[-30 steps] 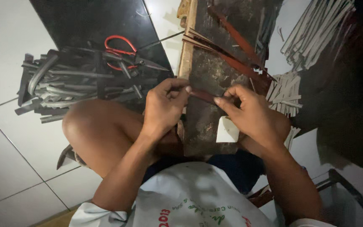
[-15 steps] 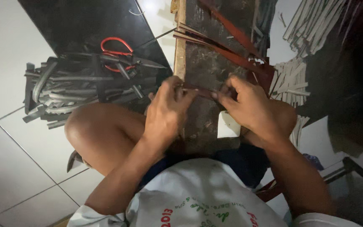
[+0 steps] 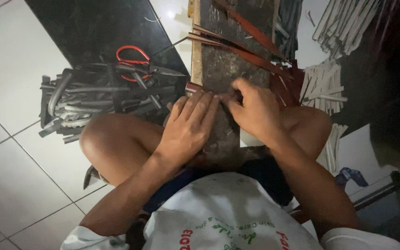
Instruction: The person sits cross-legged on the floor and repeatedly peels thin strips of reddish-brown material from a larger piece of leather using their hands. They place the peeled strips into a growing pile on the floor.
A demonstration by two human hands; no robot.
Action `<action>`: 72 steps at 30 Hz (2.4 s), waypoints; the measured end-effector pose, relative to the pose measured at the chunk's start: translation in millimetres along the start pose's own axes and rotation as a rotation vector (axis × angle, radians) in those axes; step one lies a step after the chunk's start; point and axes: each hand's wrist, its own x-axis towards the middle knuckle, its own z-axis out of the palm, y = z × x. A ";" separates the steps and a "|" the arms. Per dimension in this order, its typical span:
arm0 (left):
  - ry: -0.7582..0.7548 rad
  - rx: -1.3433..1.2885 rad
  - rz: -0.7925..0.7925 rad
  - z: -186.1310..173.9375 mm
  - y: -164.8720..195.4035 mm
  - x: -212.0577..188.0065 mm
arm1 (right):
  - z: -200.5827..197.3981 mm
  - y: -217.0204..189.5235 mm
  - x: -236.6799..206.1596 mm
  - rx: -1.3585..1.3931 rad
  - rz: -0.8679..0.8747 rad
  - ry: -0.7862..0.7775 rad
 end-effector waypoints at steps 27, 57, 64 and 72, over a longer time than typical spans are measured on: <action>-0.148 -0.051 0.081 -1.1 -3.6 20.9 | -39.1 39.6 -20.2 0.241 0.237 -0.202; -0.078 -0.122 0.107 0.4 3.6 20.2 | -38.3 35.1 -24.1 0.078 0.011 -0.121; -0.119 -0.048 0.107 1.1 8.7 28.1 | -52.3 48.6 -31.0 0.072 0.313 -0.202; -0.117 0.029 0.097 3.1 17.2 29.7 | -52.3 55.0 -31.3 0.209 0.285 -0.194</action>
